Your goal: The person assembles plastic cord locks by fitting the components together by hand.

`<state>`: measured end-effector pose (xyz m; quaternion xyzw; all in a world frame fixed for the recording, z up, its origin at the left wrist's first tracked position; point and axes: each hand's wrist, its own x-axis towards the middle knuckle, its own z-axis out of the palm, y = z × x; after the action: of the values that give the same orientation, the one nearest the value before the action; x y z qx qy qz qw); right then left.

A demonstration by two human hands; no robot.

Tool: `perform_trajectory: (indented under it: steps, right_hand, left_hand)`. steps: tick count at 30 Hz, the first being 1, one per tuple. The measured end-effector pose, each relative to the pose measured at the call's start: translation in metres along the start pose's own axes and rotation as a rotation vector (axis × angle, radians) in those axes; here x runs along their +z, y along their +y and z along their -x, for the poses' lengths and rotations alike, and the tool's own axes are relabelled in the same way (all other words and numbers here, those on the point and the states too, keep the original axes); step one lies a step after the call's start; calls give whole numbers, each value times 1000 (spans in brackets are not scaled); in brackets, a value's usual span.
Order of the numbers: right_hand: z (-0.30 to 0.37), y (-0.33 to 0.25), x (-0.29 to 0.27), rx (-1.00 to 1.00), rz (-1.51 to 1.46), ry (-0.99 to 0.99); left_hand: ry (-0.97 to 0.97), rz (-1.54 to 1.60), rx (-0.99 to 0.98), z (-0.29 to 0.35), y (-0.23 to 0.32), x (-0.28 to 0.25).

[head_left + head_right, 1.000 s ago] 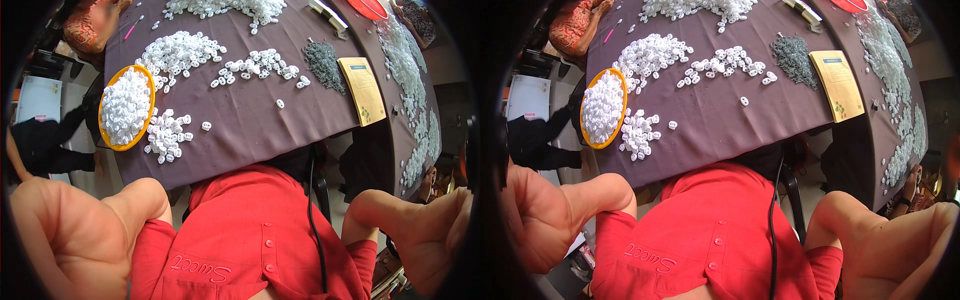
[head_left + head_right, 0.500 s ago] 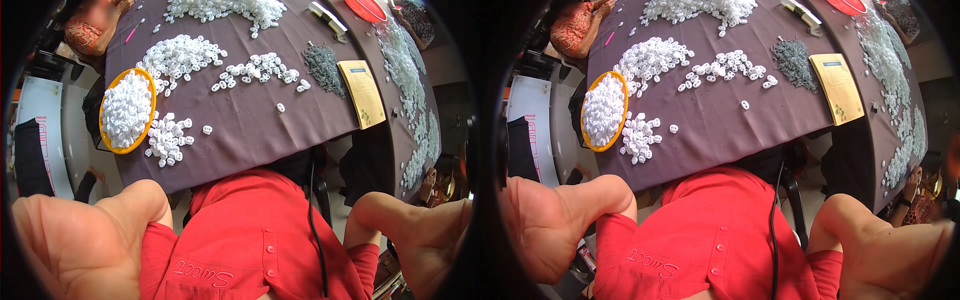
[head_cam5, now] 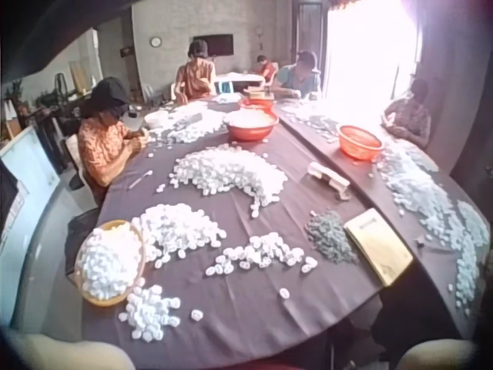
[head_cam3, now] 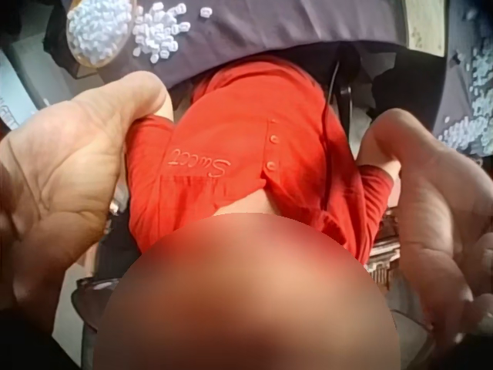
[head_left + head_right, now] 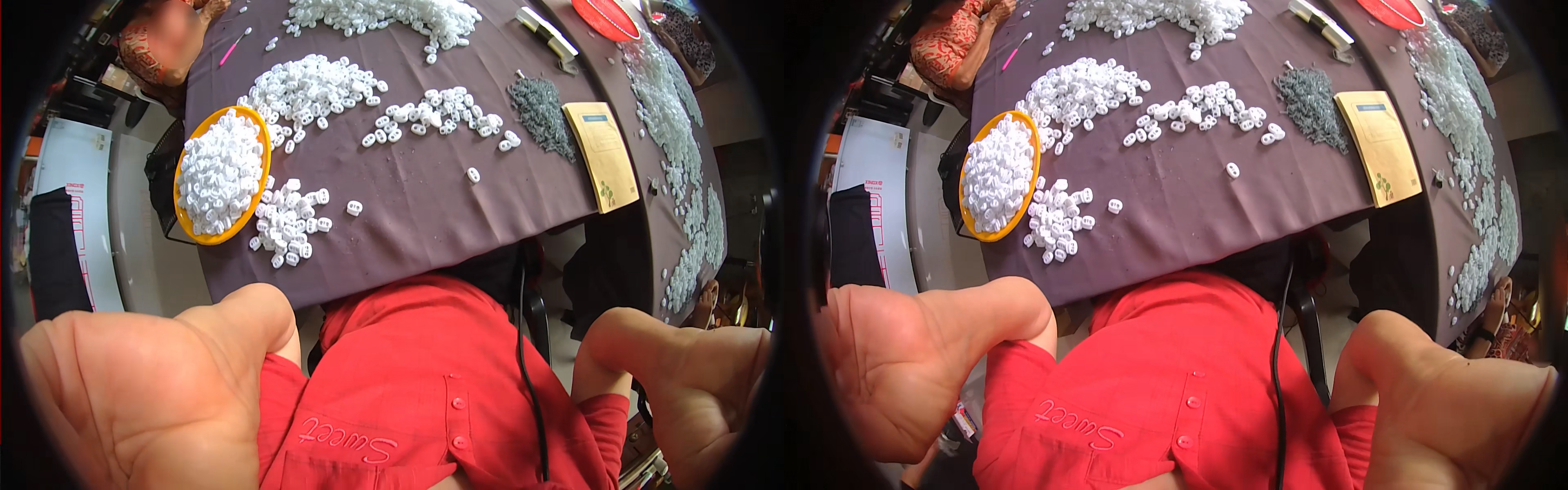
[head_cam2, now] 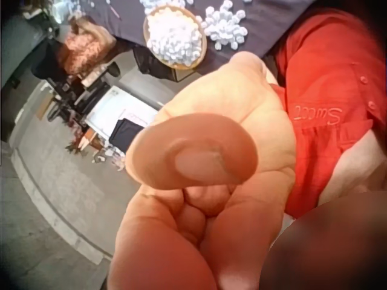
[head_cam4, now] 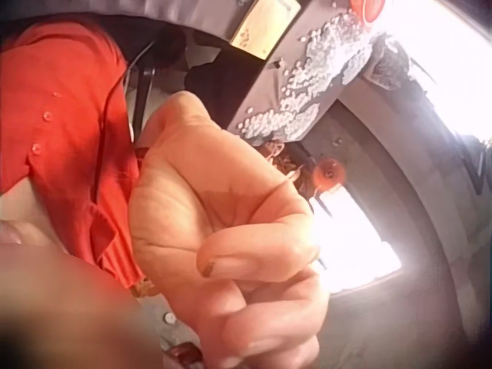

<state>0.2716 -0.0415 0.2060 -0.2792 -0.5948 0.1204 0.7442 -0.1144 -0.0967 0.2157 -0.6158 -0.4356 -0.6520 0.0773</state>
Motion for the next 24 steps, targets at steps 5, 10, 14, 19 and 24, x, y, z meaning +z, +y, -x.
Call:
perform_trajectory:
  steps: [5, 10, 14, 19, 24]
  right_hand:
    - [6, 2, 45, 6, 24, -4]
    - [27, 13, 132, 14, 90, 16]
    - [76, 60, 158, 389, 125, -562]
    - [150, 138, 147, 383, 501, -897]
    - [163, 148, 163, 315, 686, -934]
  left_hand:
    - [-63, -19, -53, 6, -3, 6]
    - [-156, 2, -105, 9, -23, 25]
    - [-282, 190, -575, 90, -66, 48]
    - [-467, 400, -1288, 161, -79, 87]
    - [-550, 467, -1308, 172, -92, 118]
